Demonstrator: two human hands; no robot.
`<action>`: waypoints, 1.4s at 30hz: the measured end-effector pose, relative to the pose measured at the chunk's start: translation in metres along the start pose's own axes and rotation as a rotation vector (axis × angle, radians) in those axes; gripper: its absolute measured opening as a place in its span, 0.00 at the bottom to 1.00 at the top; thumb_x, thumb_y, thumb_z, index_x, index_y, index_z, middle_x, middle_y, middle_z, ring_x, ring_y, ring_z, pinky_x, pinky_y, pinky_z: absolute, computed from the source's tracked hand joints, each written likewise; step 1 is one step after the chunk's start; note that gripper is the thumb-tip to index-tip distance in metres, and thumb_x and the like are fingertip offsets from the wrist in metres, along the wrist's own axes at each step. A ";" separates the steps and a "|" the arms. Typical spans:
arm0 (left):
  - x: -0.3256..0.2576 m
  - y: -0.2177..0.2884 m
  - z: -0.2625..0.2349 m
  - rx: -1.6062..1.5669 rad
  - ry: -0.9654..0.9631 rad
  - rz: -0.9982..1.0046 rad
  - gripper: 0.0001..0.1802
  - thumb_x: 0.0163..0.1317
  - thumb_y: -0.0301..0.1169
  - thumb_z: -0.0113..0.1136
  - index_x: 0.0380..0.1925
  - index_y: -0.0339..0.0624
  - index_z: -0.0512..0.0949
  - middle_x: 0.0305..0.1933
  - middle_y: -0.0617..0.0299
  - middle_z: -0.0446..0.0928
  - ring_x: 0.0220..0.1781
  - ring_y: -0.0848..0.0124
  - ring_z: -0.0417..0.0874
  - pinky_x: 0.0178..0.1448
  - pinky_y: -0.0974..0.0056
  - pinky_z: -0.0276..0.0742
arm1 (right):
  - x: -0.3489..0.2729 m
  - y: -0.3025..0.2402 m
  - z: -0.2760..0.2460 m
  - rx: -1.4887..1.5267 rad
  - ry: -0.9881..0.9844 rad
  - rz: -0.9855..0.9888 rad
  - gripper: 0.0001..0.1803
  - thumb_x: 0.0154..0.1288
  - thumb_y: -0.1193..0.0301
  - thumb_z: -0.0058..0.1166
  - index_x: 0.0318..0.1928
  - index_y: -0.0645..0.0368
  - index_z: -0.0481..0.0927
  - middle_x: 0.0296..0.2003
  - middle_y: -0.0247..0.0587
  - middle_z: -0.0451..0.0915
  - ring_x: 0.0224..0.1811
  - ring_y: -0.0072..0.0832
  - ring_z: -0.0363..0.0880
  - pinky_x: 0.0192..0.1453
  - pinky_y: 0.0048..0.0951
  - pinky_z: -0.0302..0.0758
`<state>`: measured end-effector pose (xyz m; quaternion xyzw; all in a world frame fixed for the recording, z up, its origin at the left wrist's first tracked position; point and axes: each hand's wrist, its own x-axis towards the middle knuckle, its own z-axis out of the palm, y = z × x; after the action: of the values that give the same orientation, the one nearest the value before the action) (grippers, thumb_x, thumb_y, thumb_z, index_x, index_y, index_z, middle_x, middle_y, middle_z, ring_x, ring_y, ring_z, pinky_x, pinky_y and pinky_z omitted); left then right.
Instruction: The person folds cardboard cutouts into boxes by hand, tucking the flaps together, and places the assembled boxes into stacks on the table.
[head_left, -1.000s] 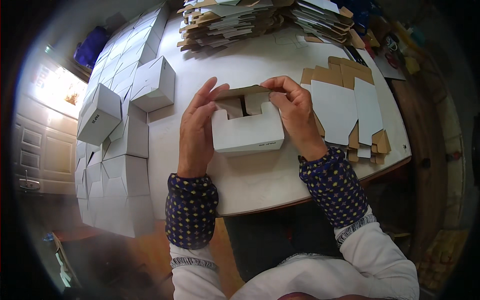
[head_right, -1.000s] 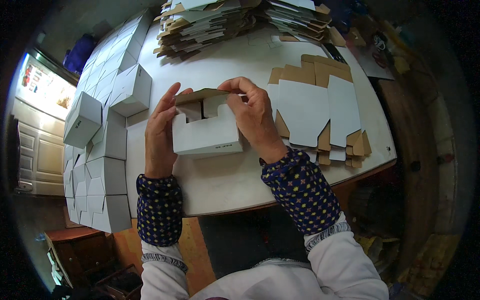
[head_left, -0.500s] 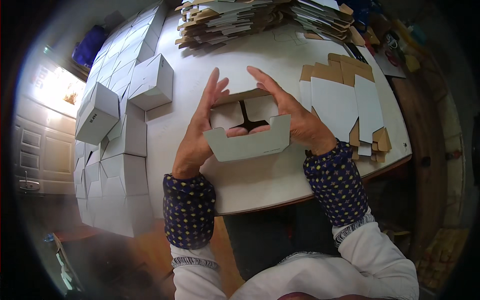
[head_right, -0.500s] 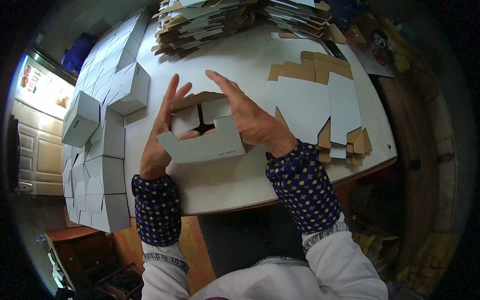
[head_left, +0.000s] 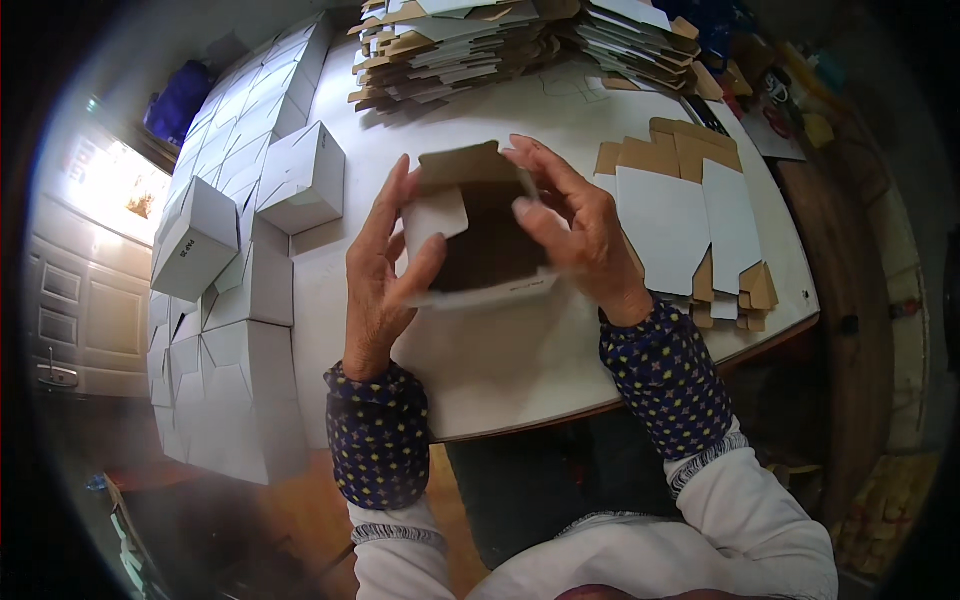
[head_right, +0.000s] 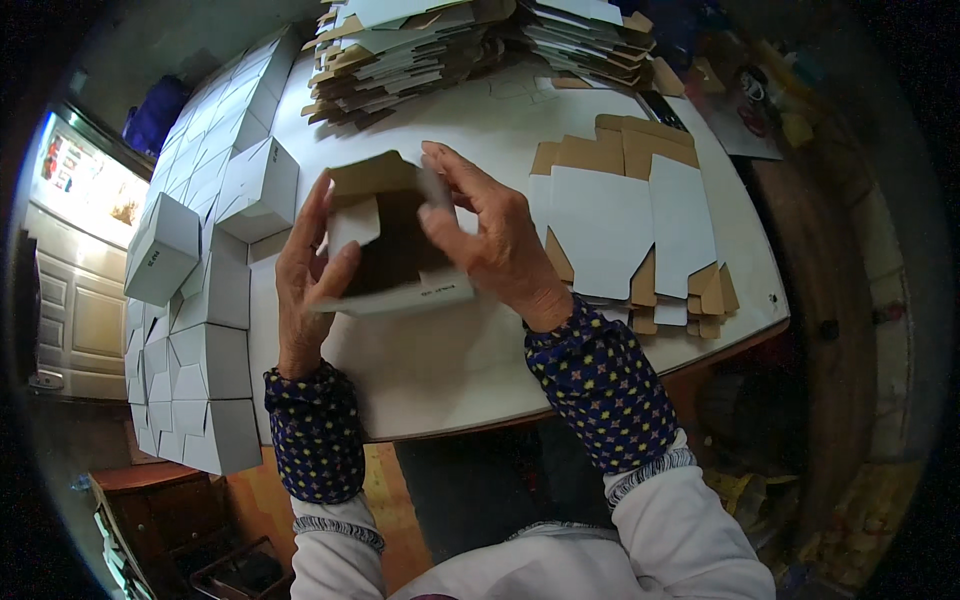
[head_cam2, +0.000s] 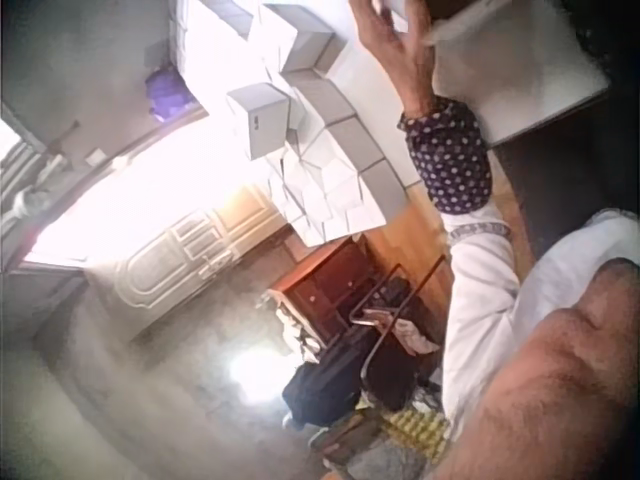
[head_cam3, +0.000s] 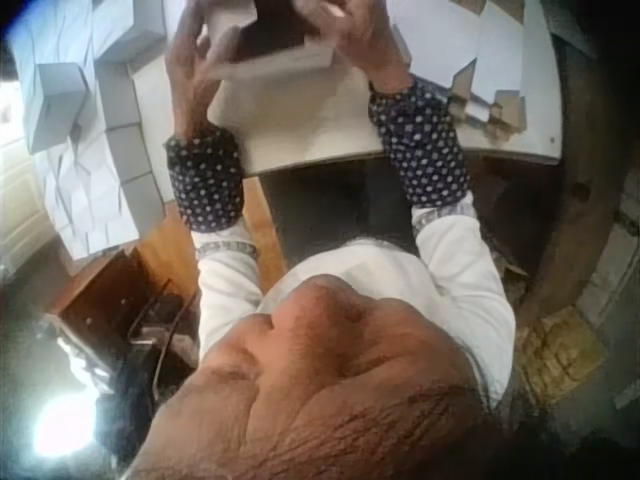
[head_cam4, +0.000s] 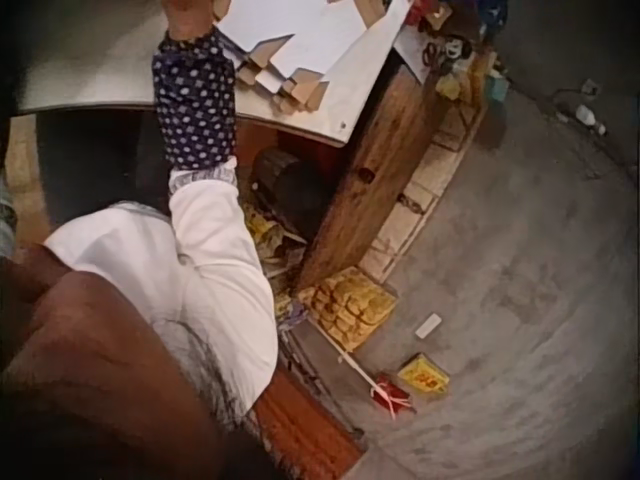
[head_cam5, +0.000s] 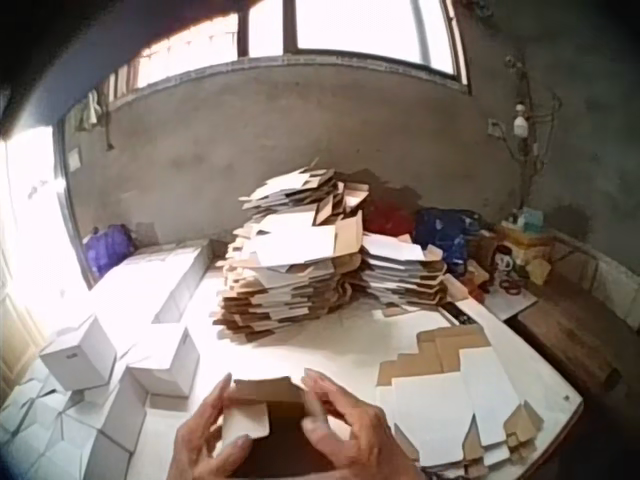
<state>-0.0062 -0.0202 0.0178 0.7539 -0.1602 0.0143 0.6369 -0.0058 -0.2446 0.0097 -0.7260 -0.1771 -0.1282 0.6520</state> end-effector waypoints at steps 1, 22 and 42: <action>0.001 0.002 0.001 -0.012 0.014 -0.021 0.54 0.54 0.34 0.70 0.80 0.42 0.55 0.77 0.46 0.67 0.76 0.52 0.69 0.78 0.52 0.61 | 0.000 -0.001 -0.001 0.106 0.015 0.058 0.32 0.68 0.69 0.55 0.72 0.63 0.70 0.63 0.52 0.78 0.65 0.37 0.78 0.70 0.31 0.71; -0.005 0.006 0.014 0.003 0.122 0.002 0.35 0.62 0.30 0.57 0.72 0.37 0.70 0.76 0.48 0.67 0.72 0.56 0.70 0.75 0.59 0.63 | -0.005 0.003 0.014 0.412 0.156 0.091 0.28 0.74 0.63 0.37 0.71 0.57 0.65 0.53 0.40 0.76 0.57 0.30 0.73 0.70 0.30 0.64; -0.004 -0.008 0.026 -0.236 0.290 0.137 0.22 0.73 0.34 0.49 0.63 0.37 0.75 0.71 0.54 0.72 0.71 0.62 0.70 0.75 0.59 0.62 | -0.005 0.003 0.019 -0.052 0.170 -0.036 0.41 0.61 0.79 0.57 0.75 0.53 0.61 0.61 0.39 0.74 0.59 0.31 0.75 0.66 0.27 0.71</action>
<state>-0.0125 -0.0433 0.0039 0.6514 -0.1184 0.1474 0.7348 -0.0103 -0.2262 0.0023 -0.7259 -0.1306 -0.2056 0.6432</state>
